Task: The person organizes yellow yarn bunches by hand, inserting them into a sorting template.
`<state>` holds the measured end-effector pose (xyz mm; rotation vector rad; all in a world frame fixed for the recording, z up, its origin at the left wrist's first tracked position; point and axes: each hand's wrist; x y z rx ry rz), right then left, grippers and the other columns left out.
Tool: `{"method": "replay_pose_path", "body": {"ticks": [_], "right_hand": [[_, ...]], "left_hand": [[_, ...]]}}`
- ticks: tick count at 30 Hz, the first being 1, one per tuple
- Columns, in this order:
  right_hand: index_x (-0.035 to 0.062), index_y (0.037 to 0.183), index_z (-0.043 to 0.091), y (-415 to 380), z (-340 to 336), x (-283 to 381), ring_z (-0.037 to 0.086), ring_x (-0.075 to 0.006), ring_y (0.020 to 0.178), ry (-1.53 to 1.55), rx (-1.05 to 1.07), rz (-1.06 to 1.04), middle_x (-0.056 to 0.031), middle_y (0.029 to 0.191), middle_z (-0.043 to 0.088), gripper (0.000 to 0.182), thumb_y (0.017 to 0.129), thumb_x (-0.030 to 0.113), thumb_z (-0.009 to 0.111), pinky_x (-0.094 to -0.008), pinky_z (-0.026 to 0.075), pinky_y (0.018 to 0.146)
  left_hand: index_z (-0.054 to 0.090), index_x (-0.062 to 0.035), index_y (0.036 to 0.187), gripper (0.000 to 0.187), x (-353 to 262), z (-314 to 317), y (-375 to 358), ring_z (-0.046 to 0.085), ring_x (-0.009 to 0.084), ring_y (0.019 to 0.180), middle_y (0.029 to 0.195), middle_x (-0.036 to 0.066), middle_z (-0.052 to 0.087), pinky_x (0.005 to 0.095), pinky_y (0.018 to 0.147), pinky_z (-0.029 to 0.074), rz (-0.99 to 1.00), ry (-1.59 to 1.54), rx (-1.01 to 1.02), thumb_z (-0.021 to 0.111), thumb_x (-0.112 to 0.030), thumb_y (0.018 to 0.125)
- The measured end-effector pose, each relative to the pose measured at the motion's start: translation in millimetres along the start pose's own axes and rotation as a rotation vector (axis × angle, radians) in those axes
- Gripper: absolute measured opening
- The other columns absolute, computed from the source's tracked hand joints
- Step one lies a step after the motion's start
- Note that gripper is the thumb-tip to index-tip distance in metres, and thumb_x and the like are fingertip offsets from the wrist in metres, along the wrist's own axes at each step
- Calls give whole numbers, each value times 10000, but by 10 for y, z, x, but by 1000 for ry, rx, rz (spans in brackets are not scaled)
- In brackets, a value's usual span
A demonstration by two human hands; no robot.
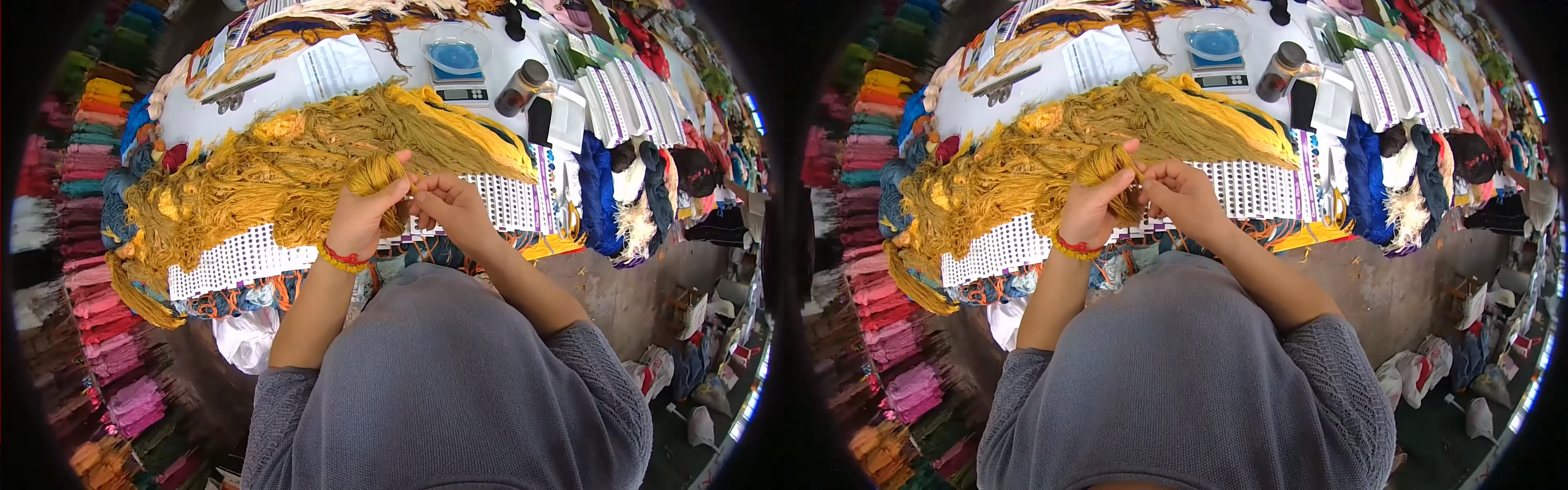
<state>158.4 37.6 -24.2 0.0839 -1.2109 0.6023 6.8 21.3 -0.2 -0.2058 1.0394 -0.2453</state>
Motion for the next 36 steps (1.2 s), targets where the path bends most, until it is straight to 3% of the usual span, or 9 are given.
{"method": "replay_pose_path", "body": {"ticks": [4,19,23,27,29,36], "right_hand": [[7,901,506,0,105,-5,508,-70,549,7,-25,-17,-52,726,581,99,842,84,488,-192,421,510],[23,885,494,-19,464,-31,504,-71,556,-127,-139,-146,-32,698,553,89,862,105,467,-194,413,509],[21,891,498,-52,513,-37,485,-63,545,14,-111,-61,-12,647,525,85,852,96,490,-195,406,502],[18,899,499,-69,597,-71,478,-58,529,-3,-111,-97,-4,634,511,90,840,85,510,-189,399,480],[15,907,500,-79,628,-119,468,-55,507,-156,-124,-133,-4,639,509,97,837,80,518,-181,388,457],[17,903,501,-124,722,-186,478,-63,493,-80,-165,-97,-22,628,527,100,863,107,485,-181,391,445]], "left_hand": [[464,6,1178,394,-3,-60,-20,541,109,753,881,48,591,247,668,440,51,-5,-39,554,-10,794],[511,47,1098,304,-223,-357,-128,494,115,656,743,27,542,249,657,427,12,-54,42,474,-41,809],[517,45,1092,296,-244,-390,-159,469,100,622,724,16,532,238,640,416,16,-24,70,497,-47,811],[526,38,1084,296,-259,-377,-236,453,78,599,739,3,536,219,607,401,47,56,19,544,-50,803],[530,33,1083,298,-251,-401,-262,447,71,592,742,-2,537,213,595,398,49,62,21,560,-49,798],[540,23,1079,300,-230,-475,-330,445,60,576,748,-10,540,219,602,427,83,71,41,570,-40,787]]}}
Point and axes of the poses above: each hand's wrist, its own y-axis towards the middle knuckle, its own z-axis out of the palm, x = y × z
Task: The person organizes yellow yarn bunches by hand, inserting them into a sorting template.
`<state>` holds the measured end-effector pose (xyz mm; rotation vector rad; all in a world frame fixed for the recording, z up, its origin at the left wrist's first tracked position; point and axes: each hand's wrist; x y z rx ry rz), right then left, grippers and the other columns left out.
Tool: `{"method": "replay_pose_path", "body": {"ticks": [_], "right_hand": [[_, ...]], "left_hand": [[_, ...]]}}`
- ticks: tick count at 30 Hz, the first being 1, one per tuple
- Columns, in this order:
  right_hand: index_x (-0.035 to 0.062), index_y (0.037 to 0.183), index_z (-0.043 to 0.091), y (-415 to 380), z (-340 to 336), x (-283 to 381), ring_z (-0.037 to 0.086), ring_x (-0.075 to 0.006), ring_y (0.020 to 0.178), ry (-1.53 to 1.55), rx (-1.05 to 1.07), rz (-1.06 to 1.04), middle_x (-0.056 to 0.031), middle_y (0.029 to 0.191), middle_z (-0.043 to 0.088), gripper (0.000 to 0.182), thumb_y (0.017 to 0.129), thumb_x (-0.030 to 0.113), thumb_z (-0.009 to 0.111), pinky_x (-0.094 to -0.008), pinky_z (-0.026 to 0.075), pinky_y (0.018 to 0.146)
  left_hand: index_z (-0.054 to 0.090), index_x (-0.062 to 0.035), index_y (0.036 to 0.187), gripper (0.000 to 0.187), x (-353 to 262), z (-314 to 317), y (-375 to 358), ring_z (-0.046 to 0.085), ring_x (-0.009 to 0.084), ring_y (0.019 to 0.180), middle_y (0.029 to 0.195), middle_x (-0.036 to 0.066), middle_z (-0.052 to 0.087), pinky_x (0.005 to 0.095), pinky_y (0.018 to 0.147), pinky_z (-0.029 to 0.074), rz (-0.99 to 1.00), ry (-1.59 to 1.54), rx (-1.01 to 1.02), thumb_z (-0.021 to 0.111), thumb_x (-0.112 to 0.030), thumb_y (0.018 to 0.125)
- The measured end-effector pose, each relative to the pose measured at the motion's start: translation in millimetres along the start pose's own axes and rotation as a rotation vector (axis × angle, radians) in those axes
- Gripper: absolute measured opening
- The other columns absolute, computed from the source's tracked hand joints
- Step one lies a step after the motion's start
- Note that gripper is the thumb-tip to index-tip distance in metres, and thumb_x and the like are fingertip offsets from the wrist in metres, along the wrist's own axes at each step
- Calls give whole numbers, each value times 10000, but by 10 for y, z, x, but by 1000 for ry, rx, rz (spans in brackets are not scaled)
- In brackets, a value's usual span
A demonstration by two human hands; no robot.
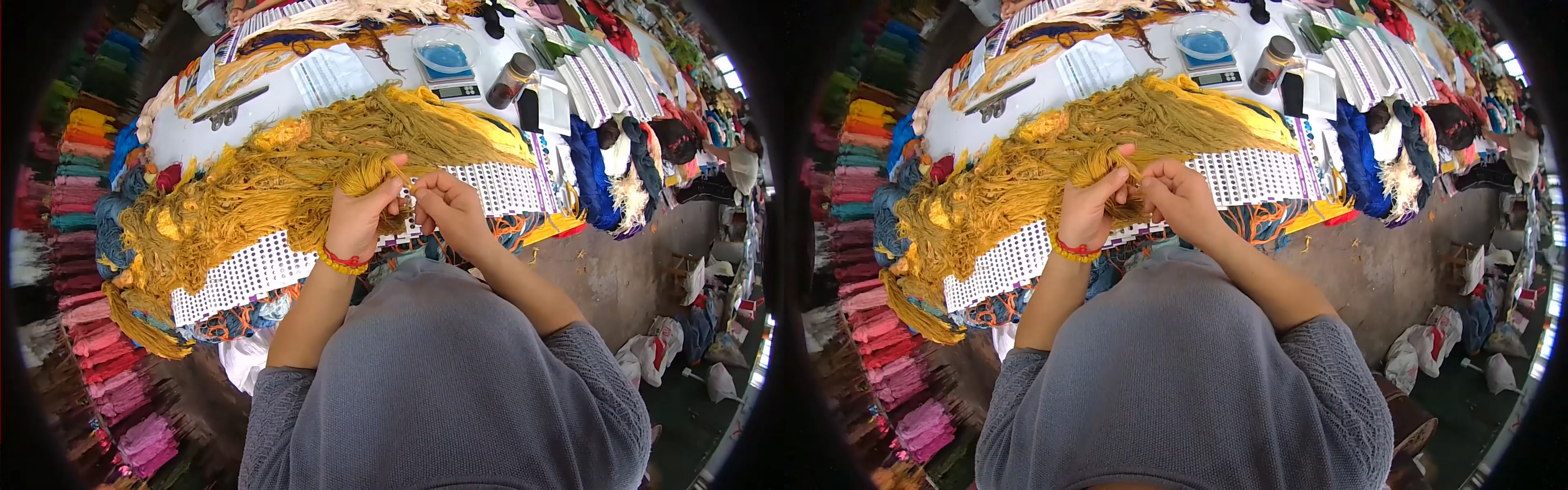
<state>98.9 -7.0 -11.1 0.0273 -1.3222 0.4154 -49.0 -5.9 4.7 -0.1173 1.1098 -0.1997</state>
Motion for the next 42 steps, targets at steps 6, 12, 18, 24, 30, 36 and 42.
{"method": "replay_pose_path", "body": {"ticks": [6,12,18,24,30,36,42], "right_hand": [[23,888,498,-40,56,3,482,-70,491,-37,-18,-22,-29,621,530,95,864,112,475,-185,400,453],[19,864,487,-28,65,-58,485,-71,500,1,-17,-65,-36,640,542,72,852,84,459,-189,403,461],[33,814,495,-34,19,-29,468,-59,482,92,-126,-67,-28,690,543,74,834,103,481,-196,405,443],[48,720,509,-31,-178,82,476,-116,440,481,306,303,-24,612,498,153,818,166,516,-220,367,400],[71,758,502,80,-298,67,268,-76,427,821,610,210,26,529,320,245,867,281,437,-223,228,389],[49,779,516,104,-335,97,329,-71,462,728,545,207,15,569,389,194,856,221,470,-224,285,430],[35,781,562,86,-238,123,363,-58,457,-75,234,-212,3,595,465,169,836,194,539,-203,293,416]], "left_hand": [[544,19,1077,302,-20,-28,-30,450,62,583,749,-13,539,218,603,424,-6,-8,32,572,-37,782],[545,26,1072,299,-6,-9,-51,492,73,651,762,5,558,213,630,416,43,62,-23,562,-26,778],[535,73,1037,278,-41,-17,-9,522,119,694,739,40,568,241,677,413,42,87,16,486,-34,785],[519,86,1019,333,-72,40,41,438,125,541,572,12,451,265,609,390,-181,-135,101,369,-176,880],[549,19,964,386,-15,-73,26,384,89,503,563,-24,416,262,601,385,-249,-223,255,323,-292,925],[554,0,943,358,-6,-14,-11,406,103,538,606,-9,425,276,635,405,-230,-252,171,338,-285,921],[574,20,909,274,47,7,6,493,123,588,700,36,517,299,600,444,-194,-255,51,458,-227,885]]}}
Point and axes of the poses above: each hand's wrist, its own y-axis towards the middle knuckle, its own z-axis out of the palm, x = y × z
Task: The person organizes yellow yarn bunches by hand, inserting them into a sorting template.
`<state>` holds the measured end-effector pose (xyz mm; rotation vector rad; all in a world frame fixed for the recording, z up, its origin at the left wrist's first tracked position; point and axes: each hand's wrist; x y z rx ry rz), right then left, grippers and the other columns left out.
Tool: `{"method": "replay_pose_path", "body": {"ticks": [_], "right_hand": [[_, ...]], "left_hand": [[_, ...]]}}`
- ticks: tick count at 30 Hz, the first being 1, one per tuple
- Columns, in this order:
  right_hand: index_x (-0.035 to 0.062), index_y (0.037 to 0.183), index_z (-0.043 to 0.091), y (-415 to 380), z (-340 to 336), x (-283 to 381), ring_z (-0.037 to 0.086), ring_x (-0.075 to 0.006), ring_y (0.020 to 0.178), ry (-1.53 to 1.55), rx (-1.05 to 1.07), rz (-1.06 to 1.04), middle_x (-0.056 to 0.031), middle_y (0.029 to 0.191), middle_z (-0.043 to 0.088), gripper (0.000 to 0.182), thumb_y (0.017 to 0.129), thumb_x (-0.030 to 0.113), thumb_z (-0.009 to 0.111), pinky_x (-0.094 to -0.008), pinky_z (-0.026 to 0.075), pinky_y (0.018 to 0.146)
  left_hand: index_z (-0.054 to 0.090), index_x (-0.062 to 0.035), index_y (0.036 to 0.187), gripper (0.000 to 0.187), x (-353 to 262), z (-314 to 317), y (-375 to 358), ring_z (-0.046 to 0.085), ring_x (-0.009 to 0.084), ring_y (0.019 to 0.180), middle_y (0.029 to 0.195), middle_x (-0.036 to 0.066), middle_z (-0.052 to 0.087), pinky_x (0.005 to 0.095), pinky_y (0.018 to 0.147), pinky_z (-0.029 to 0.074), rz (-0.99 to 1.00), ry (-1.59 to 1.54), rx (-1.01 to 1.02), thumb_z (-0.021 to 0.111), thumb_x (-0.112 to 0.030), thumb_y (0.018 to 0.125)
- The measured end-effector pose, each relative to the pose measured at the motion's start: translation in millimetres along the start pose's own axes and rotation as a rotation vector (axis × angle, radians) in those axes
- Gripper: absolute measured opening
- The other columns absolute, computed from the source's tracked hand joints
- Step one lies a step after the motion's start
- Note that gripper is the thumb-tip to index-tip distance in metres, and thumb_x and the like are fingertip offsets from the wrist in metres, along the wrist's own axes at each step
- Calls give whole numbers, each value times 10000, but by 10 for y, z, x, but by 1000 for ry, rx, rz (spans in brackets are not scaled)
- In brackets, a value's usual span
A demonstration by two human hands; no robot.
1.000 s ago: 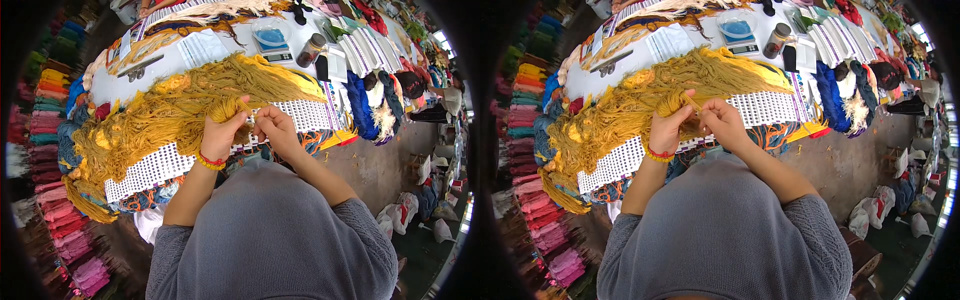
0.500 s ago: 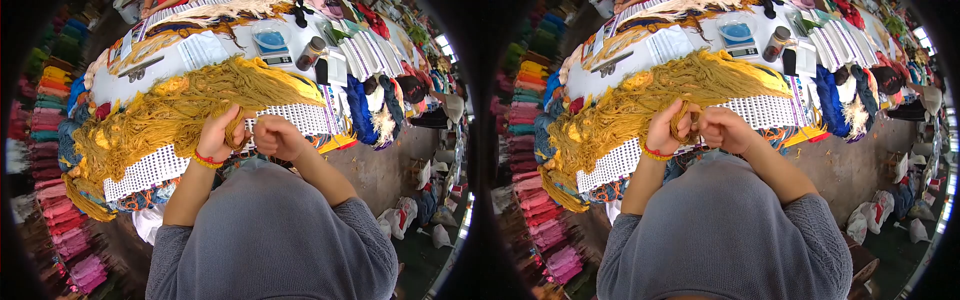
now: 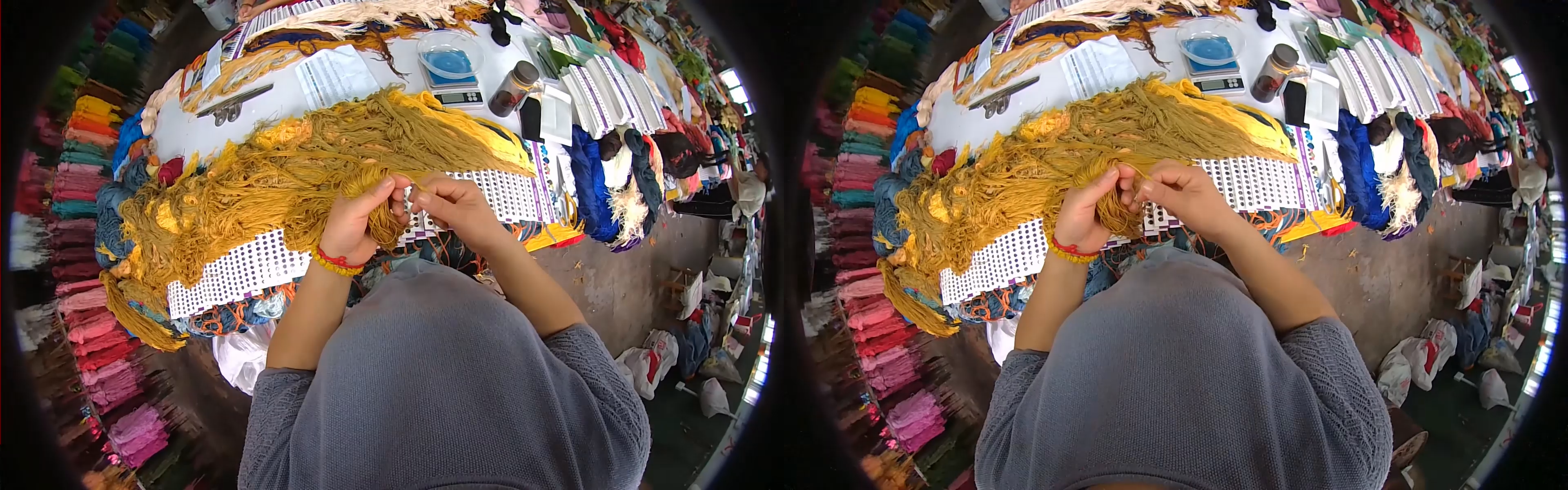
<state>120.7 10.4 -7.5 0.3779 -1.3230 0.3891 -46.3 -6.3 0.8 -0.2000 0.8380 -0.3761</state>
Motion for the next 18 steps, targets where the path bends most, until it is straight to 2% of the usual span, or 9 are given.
{"method": "replay_pose_path", "body": {"ticks": [1,3,5,7,8,10,11,14,18], "right_hand": [[50,894,574,-34,-84,47,343,-52,444,174,97,232,23,565,427,250,878,278,471,-200,275,405],[62,1011,550,-52,-93,53,295,-47,418,1088,267,201,42,527,361,365,895,373,398,-204,245,387],[63,1059,522,-77,-15,155,249,-47,396,1267,168,164,51,494,289,440,893,432,351,-208,218,374],[52,1056,526,-38,-17,178,260,-40,403,905,214,138,55,497,307,437,891,424,365,-194,215,383],[36,1033,533,-7,-50,116,335,-26,433,609,161,158,52,523,393,357,880,346,446,-184,265,401],[20,984,540,4,163,133,355,-16,450,32,-129,222,53,553,447,237,852,215,509,-171,279,407],[15,899,566,13,237,33,395,-6,492,39,-188,186,49,593,483,111,812,81,547,-170,311,433],[7,867,570,2,222,-136,429,-9,527,-322,-182,113,39,619,501,84,812,67,550,-172,340,458],[-4,844,564,24,224,-158,456,-15,551,-179,-204,133,4,688,562,84,824,71,532,-169,379,498]], "left_hand": [[571,19,919,290,11,-27,12,510,131,621,709,36,521,302,617,451,-3,4,19,447,-241,891],[568,18,929,306,27,-109,35,527,138,654,718,37,524,306,634,457,-10,9,36,435,-255,896],[539,-2,1018,353,40,-183,59,528,155,752,857,48,551,310,676,447,-41,-123,181,370,-294,916],[532,-1,1050,368,-12,-23,11,539,163,798,895,54,561,313,697,450,-53,-125,128,368,-302,916],[524,-1,1081,385,-39,32,-2,550,170,844,934,61,572,315,717,453,-55,-129,72,366,-311,916],[503,10,1120,404,-12,-18,3,542,171,941,1036,82,565,318,776,449,-49,-95,117,369,-310,914],[497,19,1125,384,10,6,-7,537,166,956,1058,87,558,321,795,444,23,22,109,389,-280,909],[511,42,1098,301,50,63,-2,545,151,943,1056,98,564,306,817,443,157,219,54,469,-156,876],[554,51,1023,234,42,18,7,577,152,860,979,93,595,282,746,474,188,214,0,517,-94,843]]}}
Point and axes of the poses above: each hand's wrist, its own y-axis towards the middle knuckle, its own z-axis out of the palm, x = y × z
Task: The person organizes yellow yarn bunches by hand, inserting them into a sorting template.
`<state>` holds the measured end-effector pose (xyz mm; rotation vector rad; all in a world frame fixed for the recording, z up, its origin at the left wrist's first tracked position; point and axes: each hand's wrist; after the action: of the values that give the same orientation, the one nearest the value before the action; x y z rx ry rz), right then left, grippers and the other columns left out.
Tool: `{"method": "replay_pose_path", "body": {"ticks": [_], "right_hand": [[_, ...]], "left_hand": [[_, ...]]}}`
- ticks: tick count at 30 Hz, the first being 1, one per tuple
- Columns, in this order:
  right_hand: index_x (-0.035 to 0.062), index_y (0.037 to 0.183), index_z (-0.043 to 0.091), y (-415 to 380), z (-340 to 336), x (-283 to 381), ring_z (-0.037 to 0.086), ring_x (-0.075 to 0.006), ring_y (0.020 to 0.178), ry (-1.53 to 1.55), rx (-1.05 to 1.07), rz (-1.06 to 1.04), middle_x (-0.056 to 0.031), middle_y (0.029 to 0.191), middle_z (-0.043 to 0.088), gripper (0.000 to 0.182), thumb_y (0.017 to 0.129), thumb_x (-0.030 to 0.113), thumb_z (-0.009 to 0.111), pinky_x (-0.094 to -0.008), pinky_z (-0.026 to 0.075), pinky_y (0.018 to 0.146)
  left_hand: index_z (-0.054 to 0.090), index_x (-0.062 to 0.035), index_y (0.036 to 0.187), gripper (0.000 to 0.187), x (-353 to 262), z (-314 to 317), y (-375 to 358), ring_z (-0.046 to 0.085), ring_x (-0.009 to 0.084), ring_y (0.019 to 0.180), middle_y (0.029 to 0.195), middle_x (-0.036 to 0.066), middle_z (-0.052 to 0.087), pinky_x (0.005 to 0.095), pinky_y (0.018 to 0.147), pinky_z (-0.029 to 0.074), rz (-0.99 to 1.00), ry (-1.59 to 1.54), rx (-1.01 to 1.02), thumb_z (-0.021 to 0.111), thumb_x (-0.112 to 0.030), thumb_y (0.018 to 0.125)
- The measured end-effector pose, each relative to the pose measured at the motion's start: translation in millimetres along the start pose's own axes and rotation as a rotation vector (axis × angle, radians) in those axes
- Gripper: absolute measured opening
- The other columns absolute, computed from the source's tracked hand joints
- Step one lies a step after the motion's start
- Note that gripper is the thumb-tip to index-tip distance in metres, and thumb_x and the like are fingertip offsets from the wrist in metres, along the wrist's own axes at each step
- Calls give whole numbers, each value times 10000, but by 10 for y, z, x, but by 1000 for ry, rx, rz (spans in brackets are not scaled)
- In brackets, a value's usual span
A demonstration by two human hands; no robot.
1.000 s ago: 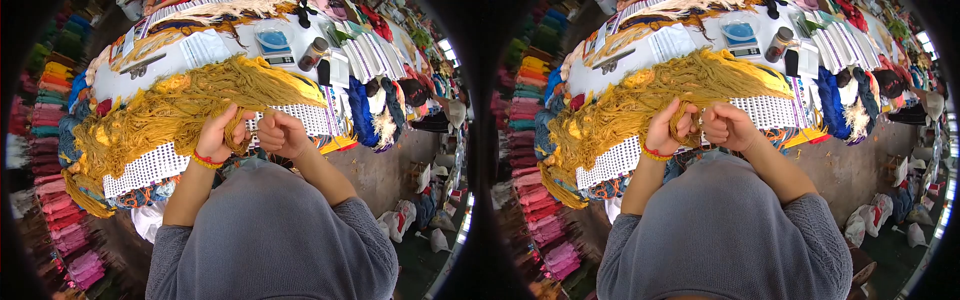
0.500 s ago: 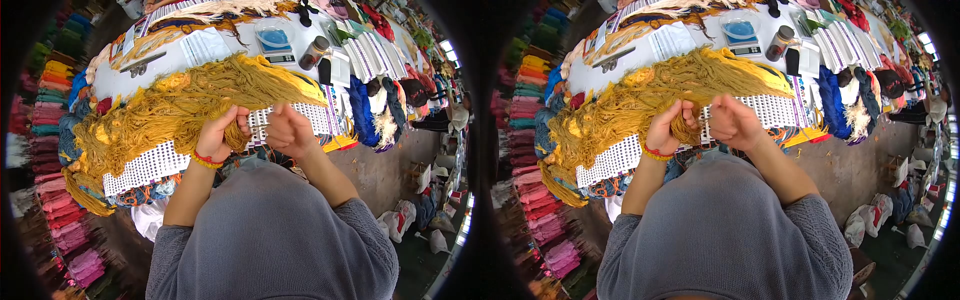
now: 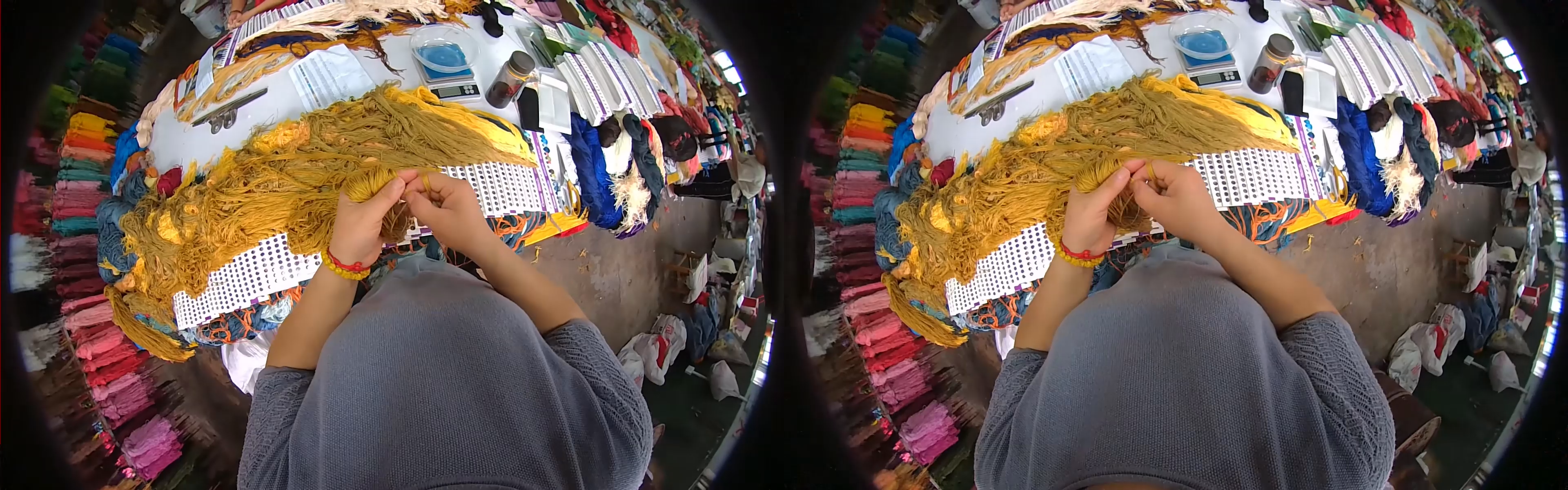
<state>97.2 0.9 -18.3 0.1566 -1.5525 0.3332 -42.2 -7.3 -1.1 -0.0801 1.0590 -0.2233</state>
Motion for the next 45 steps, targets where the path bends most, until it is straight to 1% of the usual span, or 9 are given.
{"method": "replay_pose_path", "body": {"ticks": [16,22,26,30,33,36,38,40,45], "right_hand": [[3,814,545,-26,36,128,544,-53,625,313,12,68,-56,760,611,77,829,73,519,-182,423,545],[16,770,537,-9,-87,151,384,-111,406,766,40,374,-20,504,429,83,745,94,548,-239,282,395],[15,757,541,7,-124,32,365,-109,407,682,13,303,-17,503,421,77,753,93,538,-248,291,404],[60,740,541,-31,-191,43,358,-93,443,11,-18,-67,-8,644,459,97,792,136,512,-239,294,440],[91,933,554,-50,-258,71,305,-65,428,1112,484,266,16,557,393,228,881,261,411,-215,259,434],[98,1027,536,-129,-193,199,271,-61,400,1281,435,227,32,496,335,280,900,282,367,-210,240,398],[71,1011,557,-74,-195,154,291,-45,405,1186,424,177,46,496,362,276,891,273,412,-195,237,395],[39,954,580,-33,-142,184,347,-31,427,387,46,197,35,562,490,240,860,241,491,-172,263,403],[-43,918,573,-77,36,99,547,-73,627,251,-80,117,-37,725,593,162,806,74,567,-195,430,553]], "left_hand": [[569,16,991,221,-41,-106,-24,534,111,681,811,51,589,230,611,437,-42,-53,-25,535,-146,844],[567,23,922,182,-42,-118,-16,539,126,672,771,51,582,246,606,444,-78,-33,-6,524,-137,848],[558,15,904,204,-33,-123,-23,544,136,677,763,54,577,257,614,448,-131,-78,8,486,-173,872],[544,10,962,286,-35,-126,-30,543,140,710,805,56,570,262,642,446,-200,-130,-8,427,-243,899],[533,11,1012,347,-38,-119,-24,542,141,737,843,59,567,262,656,444,-222,-144,39,392,-288,910],[519,15,1058,402,-48,-96,-33,543,142,767,881,61,565,265,665,443,-233,-194,91,354,-323,918],[510,18,1081,427,-53,-75,-32,545,143,783,901,63,565,268,669,444,-239,-225,104,334,-337,921],[482,22,1126,448,-65,-70,-36,544,153,865,1010,79,560,274,692,443,-223,-169,77,314,-340,925],[426,27,1189,459,-42,-51,-33,508,185,1007,1172,122,491,309,780,437,-216,-185,83,296,-328,929]]}}
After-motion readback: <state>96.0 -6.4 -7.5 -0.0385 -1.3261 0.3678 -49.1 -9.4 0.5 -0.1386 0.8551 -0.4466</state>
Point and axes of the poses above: each hand's wrist, its own y-axis towards the middle knuckle, its own z-axis out of the palm, x = y × z
